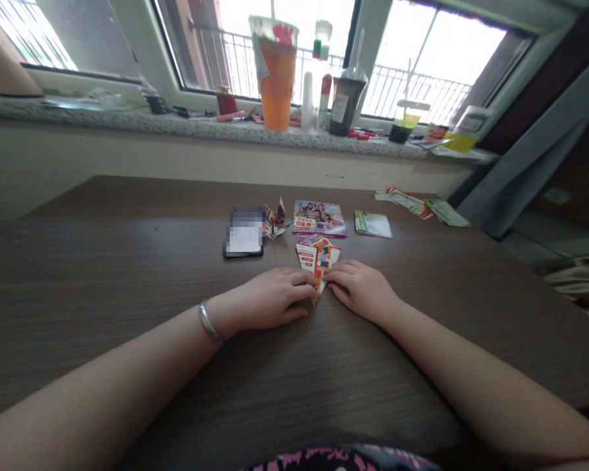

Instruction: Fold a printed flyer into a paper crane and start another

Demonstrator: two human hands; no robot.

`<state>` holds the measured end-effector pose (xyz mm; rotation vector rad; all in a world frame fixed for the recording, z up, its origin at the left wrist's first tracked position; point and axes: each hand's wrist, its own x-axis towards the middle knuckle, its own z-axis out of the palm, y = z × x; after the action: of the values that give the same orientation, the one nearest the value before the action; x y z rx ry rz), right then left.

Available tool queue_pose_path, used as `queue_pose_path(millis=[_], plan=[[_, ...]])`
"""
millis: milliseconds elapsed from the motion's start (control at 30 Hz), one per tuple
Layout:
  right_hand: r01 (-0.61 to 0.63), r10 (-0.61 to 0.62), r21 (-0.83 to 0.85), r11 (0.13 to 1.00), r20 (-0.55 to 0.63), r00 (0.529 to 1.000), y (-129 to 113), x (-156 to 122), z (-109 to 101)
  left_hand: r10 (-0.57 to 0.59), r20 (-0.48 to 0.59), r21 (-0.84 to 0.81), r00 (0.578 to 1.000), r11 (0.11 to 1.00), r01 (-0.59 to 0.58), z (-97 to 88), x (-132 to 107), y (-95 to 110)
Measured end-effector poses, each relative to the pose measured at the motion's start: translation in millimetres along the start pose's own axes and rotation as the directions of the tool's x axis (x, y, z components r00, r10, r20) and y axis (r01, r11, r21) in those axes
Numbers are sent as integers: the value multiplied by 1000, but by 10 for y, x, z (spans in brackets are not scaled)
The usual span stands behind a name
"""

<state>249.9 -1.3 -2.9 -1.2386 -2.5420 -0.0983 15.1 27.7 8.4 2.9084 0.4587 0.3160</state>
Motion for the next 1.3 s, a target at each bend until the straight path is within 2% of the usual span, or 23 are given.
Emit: queue_pose_path(millis=[267, 633, 933, 1300], plan=[[32, -33, -40, 999, -7, 999, -14, -16, -9, 2, 7, 17, 1000, 1000, -2, 5, -11, -12], [199, -203, 88, 976, 34, 979, -3, -29, -37, -16, -26, 18, 1000, 1000, 16, -3, -15, 12], [200, -206, 106, 974, 44, 978, -1, -43, -53, -10, 17, -11, 1000, 1000, 10, 4, -9, -26], [136, -136, 5, 991, 61, 989, -63, -31, -86, 10, 18, -5, 1000, 1000, -10, -27, -4, -20]])
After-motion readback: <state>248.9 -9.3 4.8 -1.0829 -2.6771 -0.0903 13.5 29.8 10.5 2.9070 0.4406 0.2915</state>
